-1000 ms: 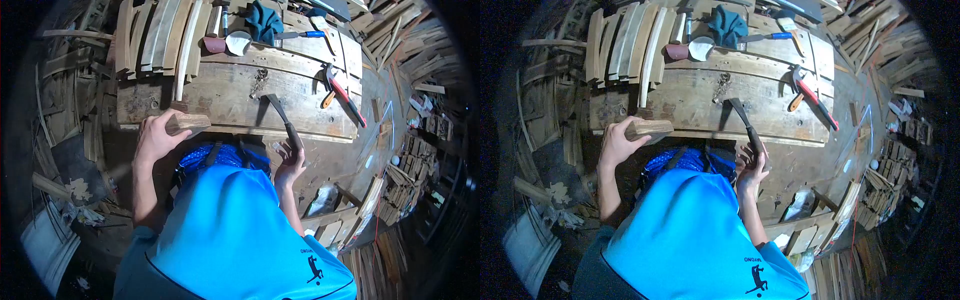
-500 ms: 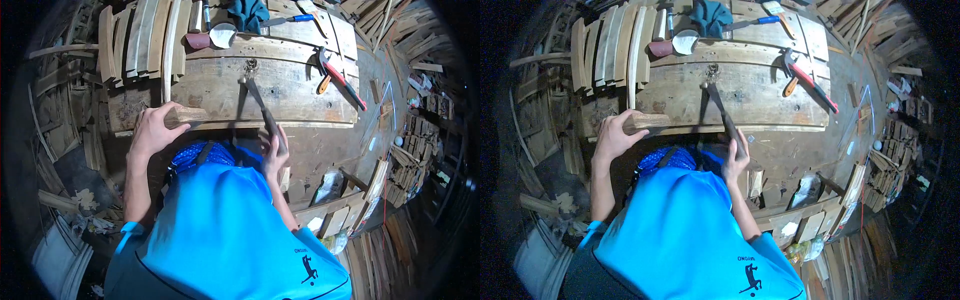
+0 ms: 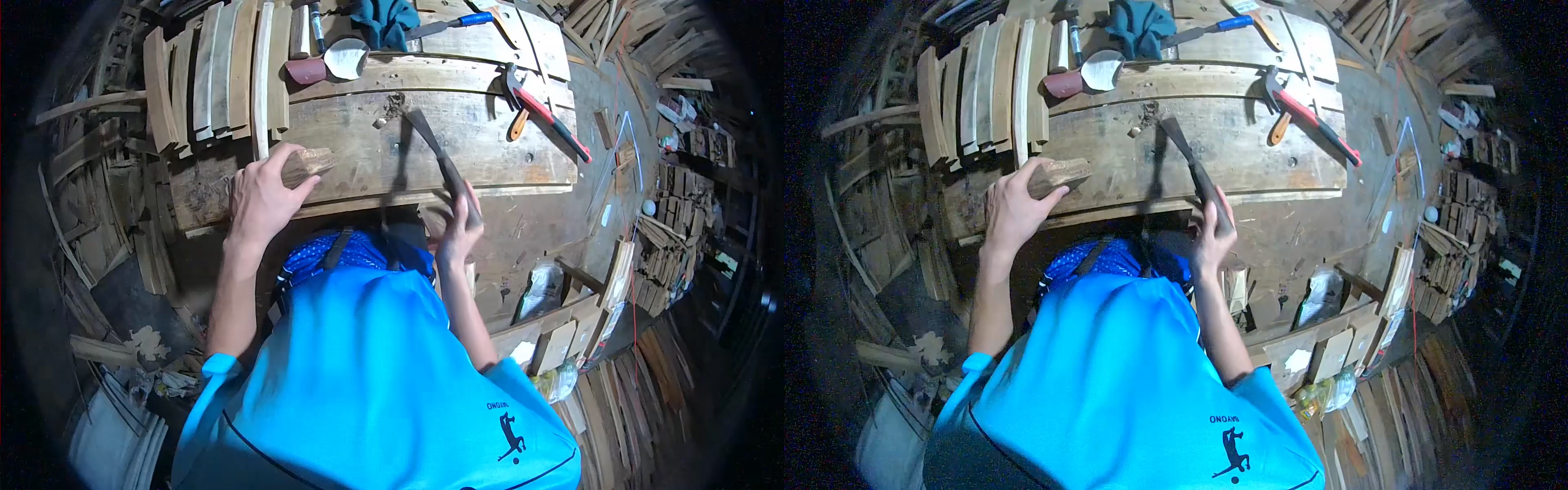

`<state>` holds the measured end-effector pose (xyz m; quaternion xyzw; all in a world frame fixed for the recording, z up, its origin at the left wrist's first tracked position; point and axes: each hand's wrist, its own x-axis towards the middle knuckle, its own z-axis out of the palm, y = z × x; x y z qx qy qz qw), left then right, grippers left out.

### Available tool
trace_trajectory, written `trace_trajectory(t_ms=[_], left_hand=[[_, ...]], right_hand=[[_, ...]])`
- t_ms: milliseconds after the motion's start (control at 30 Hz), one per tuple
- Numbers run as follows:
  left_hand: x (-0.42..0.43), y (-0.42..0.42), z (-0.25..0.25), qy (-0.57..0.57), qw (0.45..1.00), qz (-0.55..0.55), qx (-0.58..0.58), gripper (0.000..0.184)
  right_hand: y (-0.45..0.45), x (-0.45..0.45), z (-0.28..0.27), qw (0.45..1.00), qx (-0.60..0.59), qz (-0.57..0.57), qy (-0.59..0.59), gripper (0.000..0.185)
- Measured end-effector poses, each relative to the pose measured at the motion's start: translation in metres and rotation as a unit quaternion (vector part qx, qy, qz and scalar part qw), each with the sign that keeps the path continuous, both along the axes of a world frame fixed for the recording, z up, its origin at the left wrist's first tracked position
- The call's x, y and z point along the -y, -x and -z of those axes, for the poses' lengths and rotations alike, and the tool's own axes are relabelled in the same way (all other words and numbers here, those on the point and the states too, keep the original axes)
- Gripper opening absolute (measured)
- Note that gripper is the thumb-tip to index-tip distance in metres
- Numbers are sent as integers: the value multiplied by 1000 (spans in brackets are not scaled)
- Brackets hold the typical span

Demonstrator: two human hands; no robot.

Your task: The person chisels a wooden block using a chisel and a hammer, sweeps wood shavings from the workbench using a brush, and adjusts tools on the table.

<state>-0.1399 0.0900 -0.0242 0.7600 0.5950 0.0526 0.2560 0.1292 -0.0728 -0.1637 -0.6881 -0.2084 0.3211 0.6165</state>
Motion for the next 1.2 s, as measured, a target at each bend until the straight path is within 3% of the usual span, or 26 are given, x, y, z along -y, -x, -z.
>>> trace_trajectory(t_ms=[33, 100, 333, 567, 700, 800, 900, 1033, 1200], left_hand=[[0, -3, 2, 2, 1000, 12, 3, 44], [-3, -7, 6, -3, 999, 31, 10, 44], [1, -22, 16, -18, 999, 43, 25, 45], [-8, -57, 12, 0, 959, 33, 283, 40], [-3, -86, 57, -3, 907, 52, 417, 42], [10, -106, 86, 31, 893, 47, 446, 46], [22, -115, 95, -21, 922, 47, 384, 45], [31, -125, 96, -46, 976, 17, 213, 55], [42, -164, 69, -102, 988, -14, 116, 67]], right_hand=[[7, -26, -34, 998, -58, -13, -27, 43], [2, -40, -41, 994, -85, -4, -65, 45], [-50, 0, -62, 997, -47, 16, -52, 52], [-86, 12, -77, 998, -35, 39, -41, 55], [-117, 3, -79, 998, -35, 25, -52, 54], [-155, 0, -80, 995, -53, -9, -79, 52], [-200, -1, -81, 991, -76, -69, -84, 53], [-260, -3, -74, 980, -113, -148, -76, 56], [-307, -16, -68, 958, -137, -246, -59, 56]])
